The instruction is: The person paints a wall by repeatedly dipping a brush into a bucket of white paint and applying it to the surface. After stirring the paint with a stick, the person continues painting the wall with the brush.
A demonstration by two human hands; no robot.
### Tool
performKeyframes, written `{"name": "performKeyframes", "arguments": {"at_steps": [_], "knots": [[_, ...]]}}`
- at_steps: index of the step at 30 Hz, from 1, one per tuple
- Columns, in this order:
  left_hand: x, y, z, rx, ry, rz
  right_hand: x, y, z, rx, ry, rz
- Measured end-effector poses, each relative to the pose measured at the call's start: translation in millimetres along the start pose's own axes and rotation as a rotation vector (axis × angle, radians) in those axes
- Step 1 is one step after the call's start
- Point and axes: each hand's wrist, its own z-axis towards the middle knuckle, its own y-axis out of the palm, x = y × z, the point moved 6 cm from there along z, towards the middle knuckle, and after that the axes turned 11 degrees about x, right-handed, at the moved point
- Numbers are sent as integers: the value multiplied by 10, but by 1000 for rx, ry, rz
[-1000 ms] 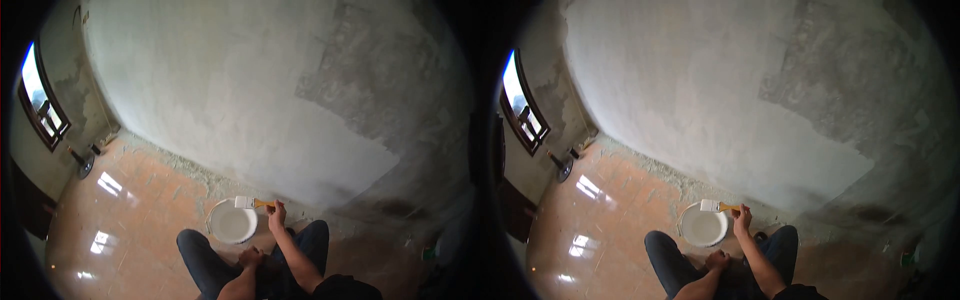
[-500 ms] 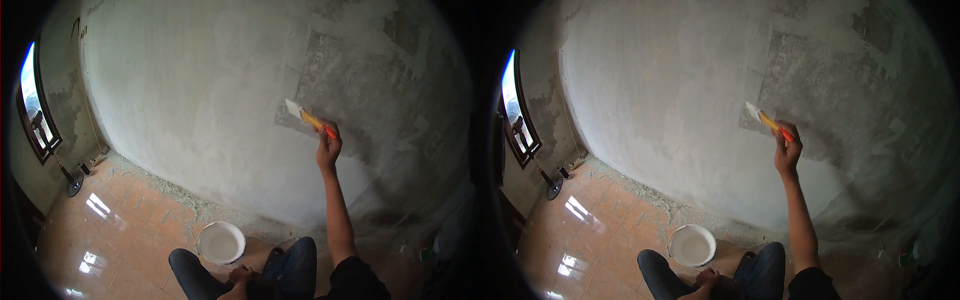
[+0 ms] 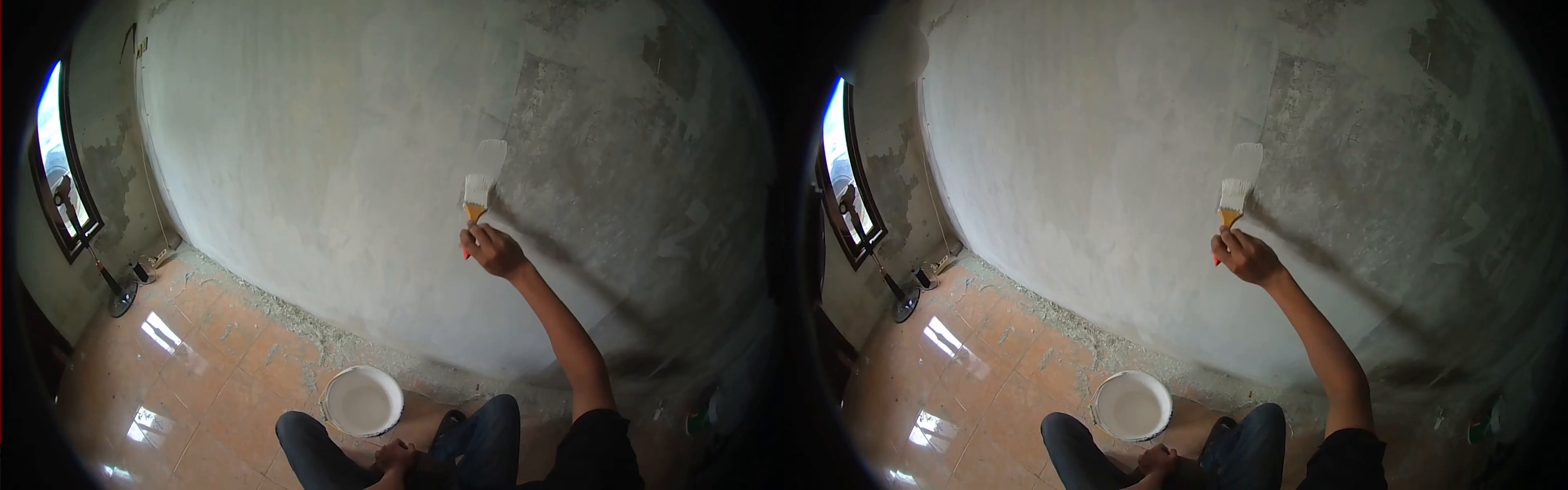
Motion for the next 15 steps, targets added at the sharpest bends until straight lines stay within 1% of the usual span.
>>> {"name": "performKeyframes", "arguments": {"at_steps": [2, 4, 5, 6, 8, 10, 12, 13, 14, 15], "knots": [[-13, 2, -9, 1, -2, -3, -164, 61, -76, -7, -9, 27], [-12, 12, 3, -10, -1, -16, -286, 117, -113, -77, 19, 124], [-22, 21, 1, -7, -1, -20, -316, 92, -93, -104, 56, 146], [-39, 44, 0, -8, 2, -5, -341, 49, -68, -100, 51, 142], [-16, 50, 31, 2, 6, -6, -234, -22, 12, -12, 224, 295], [-20, 53, 16, 4, 15, -8, -100, -7, 79, -46, 229, 289], [-34, 81, 19, 10, 22, -14, 164, -12, 201, -76, 329, 287], [-31, 87, 34, 16, 26, -17, 284, -57, 320, -57, 337, 284], [-28, 83, 38, 17, 27, -17, 432, -82, 419, -88, 376, 290], [-28, 85, 43, 9, 23, -9, 580, -107, 517, -70, 367, 267]]}}
